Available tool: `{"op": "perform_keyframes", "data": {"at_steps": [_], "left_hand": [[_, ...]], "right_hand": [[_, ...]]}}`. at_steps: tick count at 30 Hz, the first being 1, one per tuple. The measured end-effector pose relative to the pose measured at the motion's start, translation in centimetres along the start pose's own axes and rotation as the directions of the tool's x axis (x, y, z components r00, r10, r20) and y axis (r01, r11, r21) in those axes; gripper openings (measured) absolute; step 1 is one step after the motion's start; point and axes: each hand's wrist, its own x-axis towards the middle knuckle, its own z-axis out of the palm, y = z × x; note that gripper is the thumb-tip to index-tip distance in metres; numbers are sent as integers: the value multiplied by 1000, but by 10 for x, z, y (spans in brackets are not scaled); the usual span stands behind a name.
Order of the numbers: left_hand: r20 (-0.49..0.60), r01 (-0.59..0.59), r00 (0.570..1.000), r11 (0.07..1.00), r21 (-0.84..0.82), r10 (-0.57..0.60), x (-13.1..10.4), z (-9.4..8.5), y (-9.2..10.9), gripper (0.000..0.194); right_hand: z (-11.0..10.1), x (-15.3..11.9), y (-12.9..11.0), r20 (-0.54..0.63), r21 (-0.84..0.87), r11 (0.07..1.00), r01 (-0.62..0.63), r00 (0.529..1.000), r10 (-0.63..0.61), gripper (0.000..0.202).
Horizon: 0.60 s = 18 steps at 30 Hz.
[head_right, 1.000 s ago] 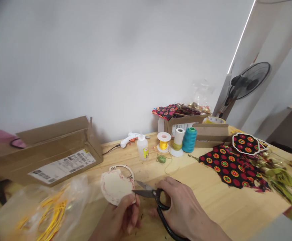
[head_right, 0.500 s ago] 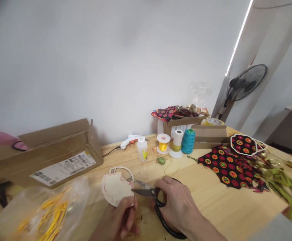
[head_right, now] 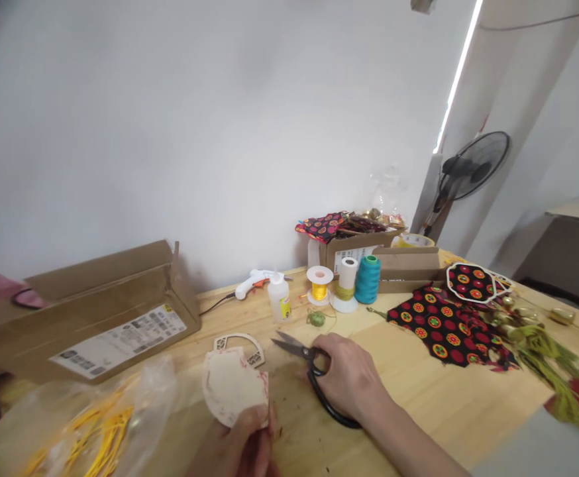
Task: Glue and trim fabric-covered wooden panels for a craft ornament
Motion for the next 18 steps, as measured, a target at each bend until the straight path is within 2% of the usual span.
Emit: {"op": "perform_keyframes", "data": {"at_steps": [3,6,9,12,15,18], "left_hand": [[83,5,997,998,-62,0,6,-1,0,23],[77,-46,996,998,-45,50,8,-2,0,26],[71,-69,995,998,-1,69,7,-2,3,26],[70,-97,993,994,55,93,5,-2,6,26],[69,-132,990,984,120,124,4,-2,7,28],[72,-104,993,980,167,93,3,-1,5,27]], "right_hand": [[0,-1,5,-4,160,987,-29,1000,30,14],[0,-3,4,76,397,917,-40,997,10,13],[2,-6,-3,145,558,828,-60,989,-26,15],[3,-11,-9,177,628,774,-84,983,-37,16],[3,-16,-11,166,622,779,-75,985,-38,16],[4,-18,-11,142,620,782,-60,989,-36,15]]}}
